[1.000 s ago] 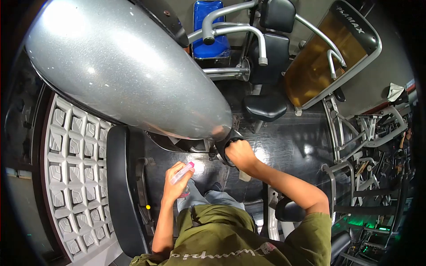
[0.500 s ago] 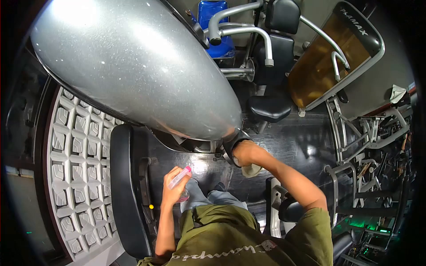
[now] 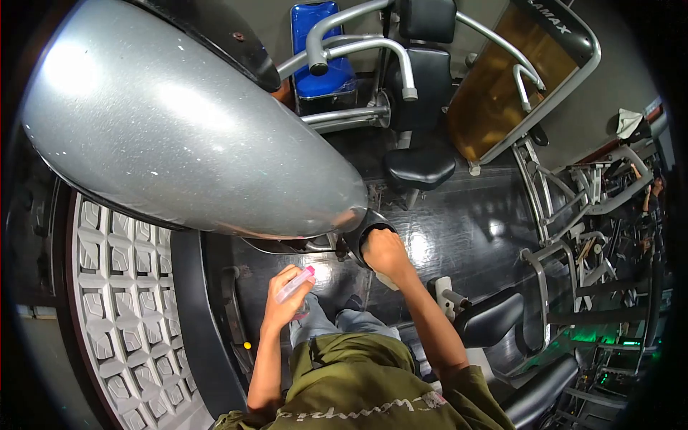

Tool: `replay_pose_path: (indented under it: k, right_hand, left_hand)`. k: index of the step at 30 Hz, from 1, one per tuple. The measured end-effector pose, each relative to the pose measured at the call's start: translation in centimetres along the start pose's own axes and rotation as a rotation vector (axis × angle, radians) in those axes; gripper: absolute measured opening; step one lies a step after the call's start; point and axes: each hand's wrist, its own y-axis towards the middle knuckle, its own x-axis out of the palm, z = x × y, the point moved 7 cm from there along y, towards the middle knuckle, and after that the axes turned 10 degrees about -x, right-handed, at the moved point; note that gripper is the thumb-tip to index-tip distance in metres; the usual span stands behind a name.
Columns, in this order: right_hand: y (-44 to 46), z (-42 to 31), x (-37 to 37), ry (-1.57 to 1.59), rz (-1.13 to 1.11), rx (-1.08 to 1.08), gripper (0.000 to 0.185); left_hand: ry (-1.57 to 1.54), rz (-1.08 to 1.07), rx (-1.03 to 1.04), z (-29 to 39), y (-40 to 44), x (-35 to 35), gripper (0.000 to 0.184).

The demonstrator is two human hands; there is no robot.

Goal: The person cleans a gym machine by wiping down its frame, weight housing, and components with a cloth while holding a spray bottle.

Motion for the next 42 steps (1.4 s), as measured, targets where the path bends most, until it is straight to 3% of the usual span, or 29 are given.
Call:
replay_pose_path:
  k: [2,4,7,12,14,15,16,19,20,22,26,28,30,31,42]
  right_hand:
    - [-0.3,1.0,-0.3,0.026,-0.104,-0.001,0.022]
    - [-0.6,0.6,-0.2,0.14,-0.349,-0.158,0.023]
    - [-0.4,-0.1,-1.4,0.034,-0.442,-0.332,0.02]
    - [-1.8,-1.2,-7.5,0.005,-0.633,-0.274,0.033]
    - [-2.6,-1.4,-10.2,0.213,-0.415,-0.251,0.035]
    - [-3.2,-1.8,-11.5,0.244,-0.17,-0.334,0.033]
    - [-3.9,-2.0,-11.2,0.242,-0.172,-0.341,0.033]
    - [-5.2,-2.1,-12.1,0.528,0.152,-0.23,0.023]
    - [-5.6,-2.4,-11.2,0.529,0.151,-0.237,0.023]
    - [-6.6,-3.9,-11.6,0.41,0.357,-0.368,0.02]
    - [-8.1,-5.2,-10.0,0.524,0.521,-0.277,0.017]
    - [-8.6,-6.0,-8.8,0.531,0.527,-0.291,0.018]
    - [-8.8,-5.5,-5.6,1.056,0.425,-0.041,0.02]
    - [-8.9,-5.8,-4.8,1.134,0.402,-0.02,0.024]
    - [-10.0,-3.9,5.3,1.166,0.438,0.229,0.029]
  left_hand:
    - [-0.01,-0.024,-0.004,0.1,0.0,0.5,0.018]
    - [0.011,-0.035,0.002,-0.3,0.2,0.9,0.017]
    - [0.048,-0.046,0.008,-0.3,0.2,1.3,0.017]
    - [0.034,-0.056,-0.011,-0.1,-0.1,1.1,0.02]
    - [0.02,-0.03,0.059,0.7,-0.4,0.9,0.023]
    - [0.017,-0.022,0.06,0.6,-0.4,0.9,0.023]
    - [0.012,0.0,0.089,0.8,-0.3,0.9,0.023]
    - [-0.006,0.066,0.156,1.9,-0.2,0.9,0.024]
    - [-0.02,0.104,0.191,2.6,-0.2,1.0,0.024]
    - [-0.093,0.129,0.162,3.2,0.0,1.5,0.024]
    - [-0.144,0.159,0.161,3.3,0.8,2.1,0.022]
    - [-0.062,0.224,0.264,3.0,1.1,2.3,0.018]
    - [-0.046,0.242,0.24,2.0,1.2,2.4,0.017]
    - [-0.025,0.255,0.213,1.5,1.2,2.4,0.015]
    - [-0.049,0.254,0.167,-3.9,2.8,1.5,0.016]
